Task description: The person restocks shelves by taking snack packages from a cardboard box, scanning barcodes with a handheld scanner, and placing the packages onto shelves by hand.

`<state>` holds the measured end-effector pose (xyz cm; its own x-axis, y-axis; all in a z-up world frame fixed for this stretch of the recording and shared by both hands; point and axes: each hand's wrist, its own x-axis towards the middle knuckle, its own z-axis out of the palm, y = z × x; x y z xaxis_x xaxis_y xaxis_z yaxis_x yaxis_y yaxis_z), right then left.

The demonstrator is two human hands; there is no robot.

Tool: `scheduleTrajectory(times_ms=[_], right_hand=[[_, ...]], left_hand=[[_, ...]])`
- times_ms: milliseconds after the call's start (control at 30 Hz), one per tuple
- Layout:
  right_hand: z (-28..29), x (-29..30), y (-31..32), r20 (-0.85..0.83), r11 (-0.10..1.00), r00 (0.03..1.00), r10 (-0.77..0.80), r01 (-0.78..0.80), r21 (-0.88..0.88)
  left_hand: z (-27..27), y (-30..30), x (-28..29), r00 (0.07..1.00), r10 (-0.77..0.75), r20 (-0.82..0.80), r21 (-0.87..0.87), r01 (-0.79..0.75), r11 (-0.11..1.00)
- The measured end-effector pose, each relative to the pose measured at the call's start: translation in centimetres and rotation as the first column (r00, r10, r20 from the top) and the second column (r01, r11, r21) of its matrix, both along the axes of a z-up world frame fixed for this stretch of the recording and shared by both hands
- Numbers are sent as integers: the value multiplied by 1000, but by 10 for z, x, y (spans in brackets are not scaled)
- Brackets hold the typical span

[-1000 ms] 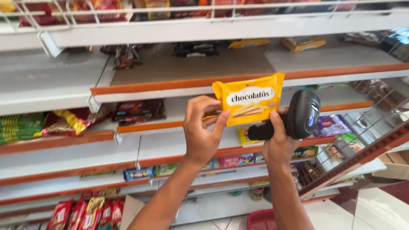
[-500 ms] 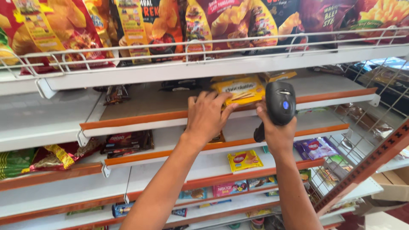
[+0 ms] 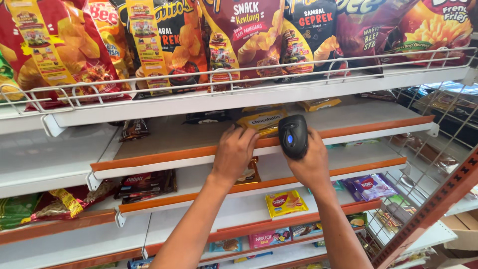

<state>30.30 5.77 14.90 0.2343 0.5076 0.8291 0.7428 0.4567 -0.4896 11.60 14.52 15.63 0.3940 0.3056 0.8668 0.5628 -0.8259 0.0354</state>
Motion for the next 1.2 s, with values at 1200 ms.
scheduleTrajectory(times_ms=[1200], right_hand=[[-198,-231,-72,-575,524,587,570,-799,-296]], left_hand=[[-169,-165,-232,962,57,267,-417,62,907]])
